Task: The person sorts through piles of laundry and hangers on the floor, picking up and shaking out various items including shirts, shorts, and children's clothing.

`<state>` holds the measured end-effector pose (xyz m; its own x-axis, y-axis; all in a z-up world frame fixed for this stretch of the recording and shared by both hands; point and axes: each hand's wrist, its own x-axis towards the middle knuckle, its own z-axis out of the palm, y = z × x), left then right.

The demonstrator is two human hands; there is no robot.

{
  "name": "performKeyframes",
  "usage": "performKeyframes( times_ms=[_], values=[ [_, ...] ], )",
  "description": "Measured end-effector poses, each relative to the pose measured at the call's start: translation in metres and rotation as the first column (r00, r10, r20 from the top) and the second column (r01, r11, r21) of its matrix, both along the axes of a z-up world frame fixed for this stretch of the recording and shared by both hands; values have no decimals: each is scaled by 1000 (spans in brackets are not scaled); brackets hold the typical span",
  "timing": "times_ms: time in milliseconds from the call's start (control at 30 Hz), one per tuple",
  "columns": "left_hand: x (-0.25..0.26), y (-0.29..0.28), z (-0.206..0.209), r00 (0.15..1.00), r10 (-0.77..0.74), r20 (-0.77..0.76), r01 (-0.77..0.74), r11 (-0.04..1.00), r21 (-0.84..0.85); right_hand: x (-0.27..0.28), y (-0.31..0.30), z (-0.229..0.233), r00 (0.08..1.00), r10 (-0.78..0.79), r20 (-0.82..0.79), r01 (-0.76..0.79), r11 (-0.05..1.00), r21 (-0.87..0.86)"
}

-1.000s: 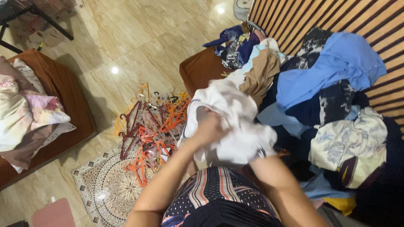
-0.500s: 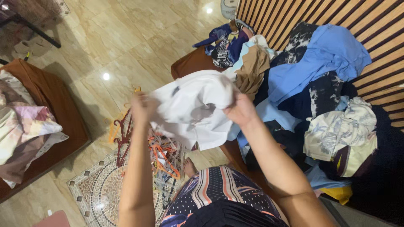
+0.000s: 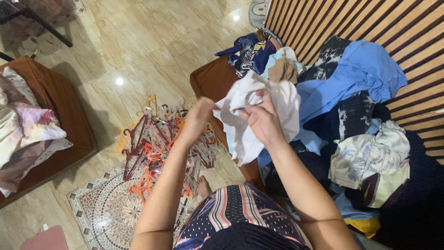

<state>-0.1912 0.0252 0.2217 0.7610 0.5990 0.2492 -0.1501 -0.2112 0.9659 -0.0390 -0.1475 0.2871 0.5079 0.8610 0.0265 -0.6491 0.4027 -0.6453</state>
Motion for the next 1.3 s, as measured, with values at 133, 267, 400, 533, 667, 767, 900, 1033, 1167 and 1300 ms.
performKeyframes(
  times_ms=[133,267,400,533,667,767,900,1033,1167,1300],
  values=[
    [24,-47,37,950,71,-303,-12,981,192,-11,-8,-10,989,146,3,-146,987,61],
    [21,-31,26,983,140,-117,-115,973,199,14,-13,-38,827,-46,561,101,993,-67],
    [17,6,22,978,68,-195,-53,995,83,28,-9,-74,90,667,740,500,612,-612],
    [19,24,40,999,50,-2,-50,986,-158,10,-15,-115,-510,190,839,505,856,114],
    [7,27,59,967,101,-235,-183,915,-360,-2,-18,-161,-518,276,810,387,920,-66],
    [12,11,45,998,22,-66,-15,994,110,-5,-6,-170,-613,221,758,459,881,114],
    [11,15,31,991,-54,-121,53,999,-14,-5,16,-161,-401,526,750,572,783,-244],
    [-11,51,38,948,122,-294,-122,992,18,4,16,-116,-214,433,875,420,850,-318],
    [-38,63,31,654,541,-529,-113,761,639,12,-10,-30,234,124,964,204,964,-174],
    [-32,39,46,950,-202,-237,189,979,-77,22,1,32,-198,-121,973,280,944,174]
  ],
)
